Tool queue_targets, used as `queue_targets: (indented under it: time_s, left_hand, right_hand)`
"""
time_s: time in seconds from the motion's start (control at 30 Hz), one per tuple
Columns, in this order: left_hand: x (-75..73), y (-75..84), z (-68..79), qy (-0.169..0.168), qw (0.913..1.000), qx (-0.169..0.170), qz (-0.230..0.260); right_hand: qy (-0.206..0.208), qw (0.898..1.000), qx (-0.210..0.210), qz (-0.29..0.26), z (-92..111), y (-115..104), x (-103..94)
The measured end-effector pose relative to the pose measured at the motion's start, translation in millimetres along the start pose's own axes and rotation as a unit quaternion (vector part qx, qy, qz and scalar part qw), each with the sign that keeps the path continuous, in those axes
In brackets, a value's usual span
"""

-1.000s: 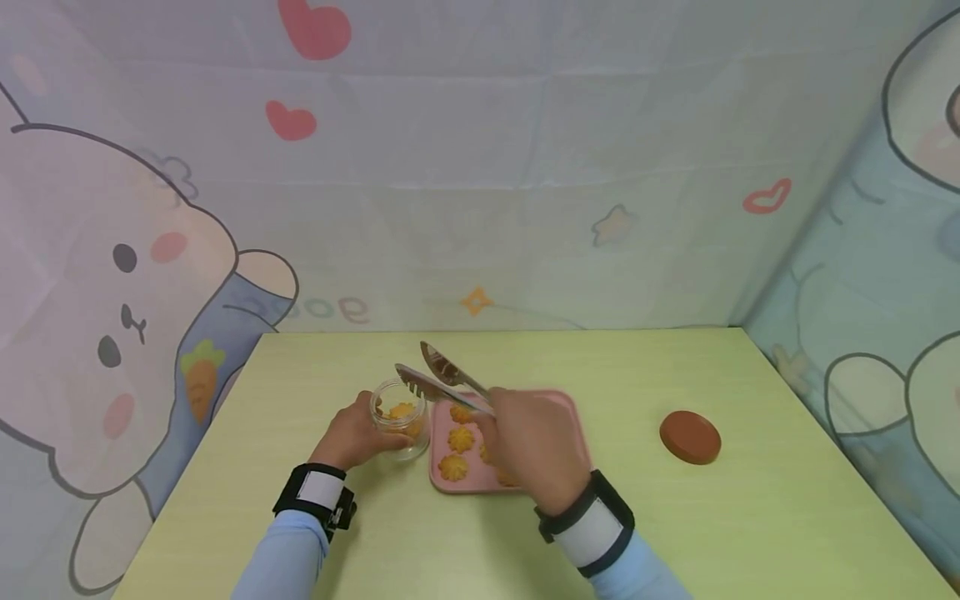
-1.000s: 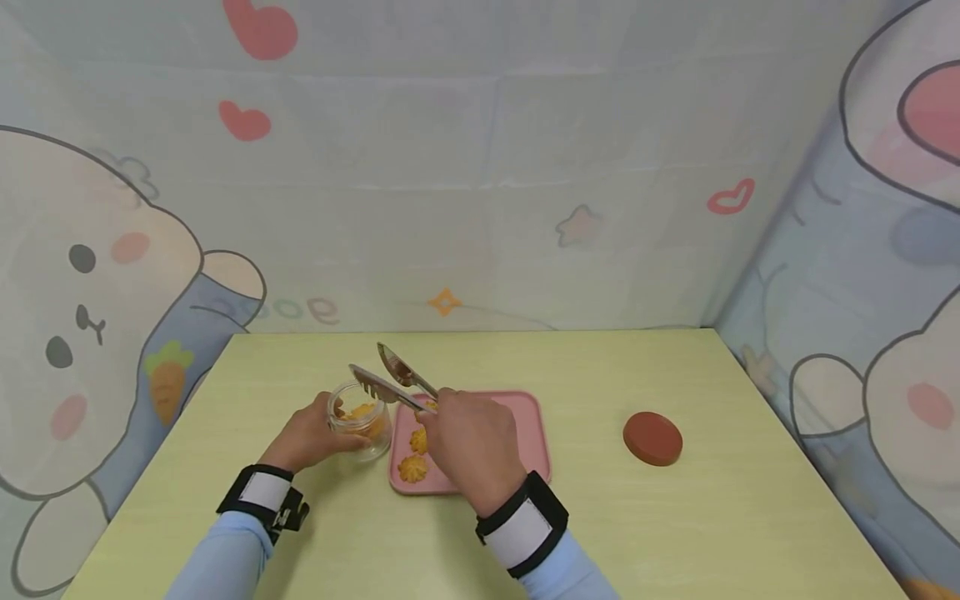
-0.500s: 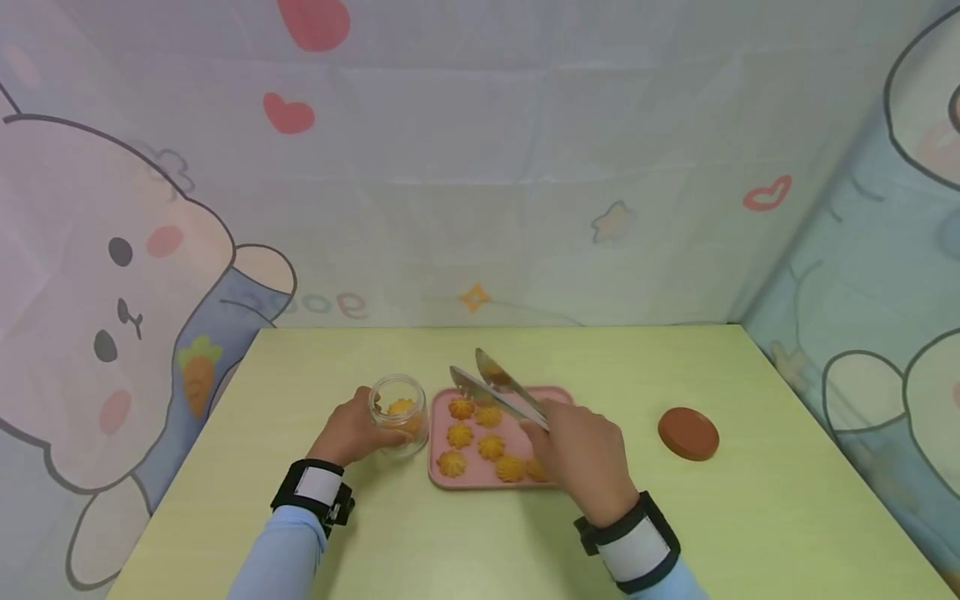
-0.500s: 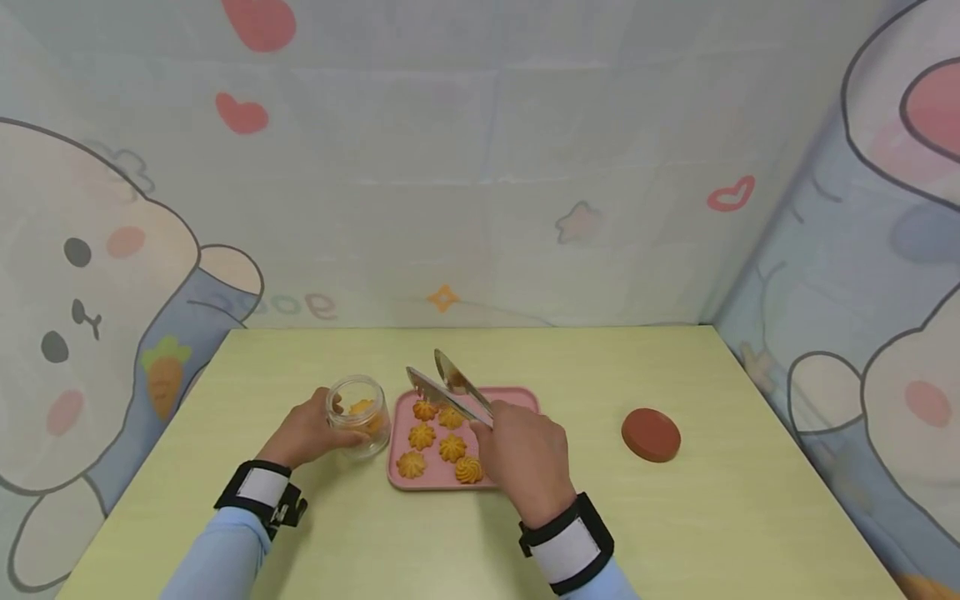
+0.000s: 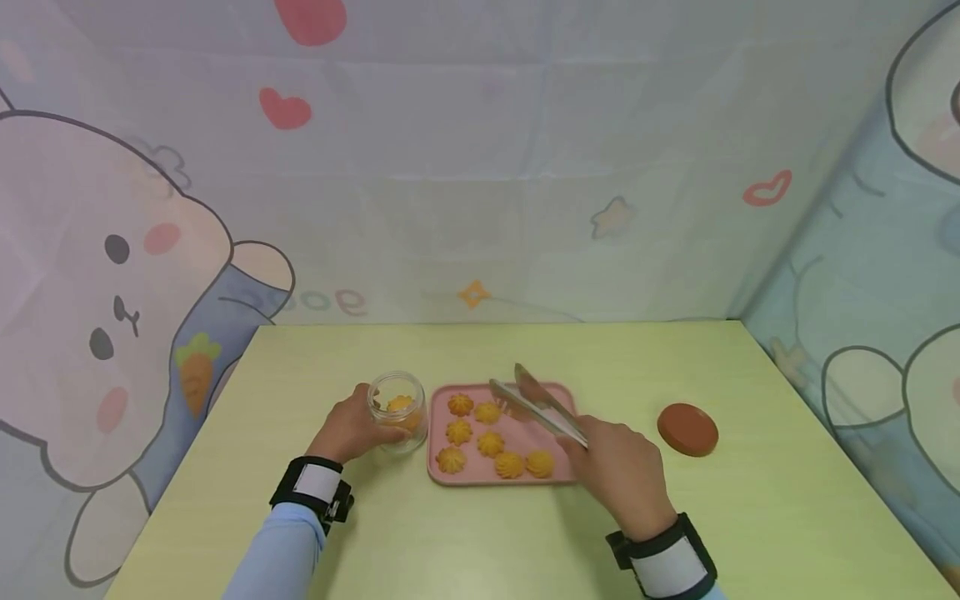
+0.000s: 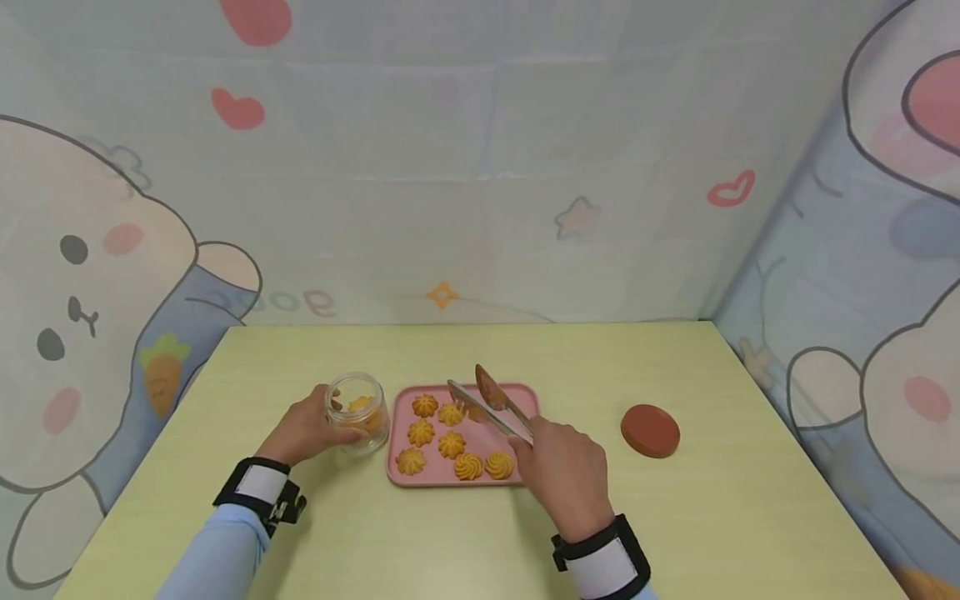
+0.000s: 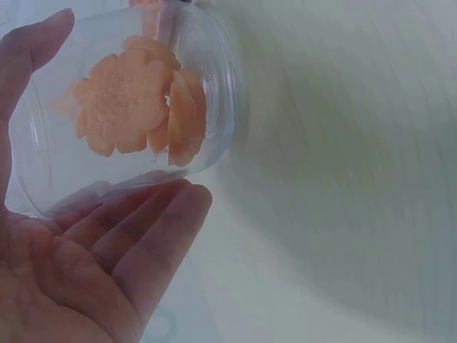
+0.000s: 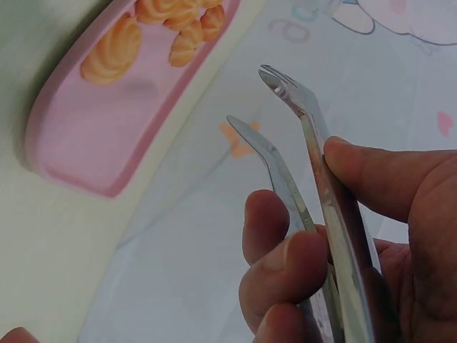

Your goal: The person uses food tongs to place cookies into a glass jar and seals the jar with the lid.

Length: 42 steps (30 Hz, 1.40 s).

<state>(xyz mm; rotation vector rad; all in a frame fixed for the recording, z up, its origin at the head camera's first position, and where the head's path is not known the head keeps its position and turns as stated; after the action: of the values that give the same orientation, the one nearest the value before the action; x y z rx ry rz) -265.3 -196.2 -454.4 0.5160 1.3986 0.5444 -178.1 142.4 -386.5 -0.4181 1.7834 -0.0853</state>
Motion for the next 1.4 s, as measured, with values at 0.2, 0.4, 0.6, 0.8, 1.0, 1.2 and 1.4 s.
queue_targets:
  time_s: [0.2, 0.4, 0.6, 0.8, 1.0, 1.2, 1.4]
  left_hand:
    - [0.0, 1.7, -1.7, -0.003, 1.0, -0.002, -0.003]
    - [0.7, 2.3, -1.6, -0.004, 0.9998, -0.016, -0.014]
    - [-0.5, 3.3, 0.1, -0.008, 0.9996, -0.018, -0.019]
    - [-2.4, 4.6, 1.6, -0.009, 0.9996, -0.02, -0.021]
    - [-3.5, 6.3, 3.1, -0.011, 0.9995, -0.019, -0.022]
    - [-3.9, 6.0, 2.8, -0.008, 0.9996, -0.015, -0.022]
    - [-2.6, 5.3, 2.0, -0.009, 0.9996, -0.016, -0.021]
  right_hand:
    - [-0.012, 1.0, 0.005, 0.01, 9, 9, -3.5]
    - [-0.047, 0.999, 0.018, 0.017, 16, 15, 0.6]
    - [-0.062, 0.998, 0.026, 0.013, 22, 18, -0.8]
    - [-0.082, 0.996, 0.038, 0.019, 26, 22, -4.6]
    - [-0.098, 0.994, 0.026, 0.034, 31, 22, -8.0]
    - [-0.098, 0.994, 0.022, 0.038, 33, 22, -6.1]
    - [-0.074, 0.996, 0.019, 0.039, 31, 26, 3.8]
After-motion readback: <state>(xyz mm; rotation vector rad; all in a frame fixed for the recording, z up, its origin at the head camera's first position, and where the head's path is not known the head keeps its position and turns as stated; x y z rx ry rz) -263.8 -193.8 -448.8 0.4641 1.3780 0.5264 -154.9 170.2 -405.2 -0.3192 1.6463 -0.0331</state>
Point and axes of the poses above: each hand's wrist, its own z-axis away from the middle knuckle, its own x-axis out of the palm, y = z × x, the point moved 2 cm from there along -z, towards the middle knuckle, and after that the axes turned 5 degrees about -x, right-handed, at the moved point
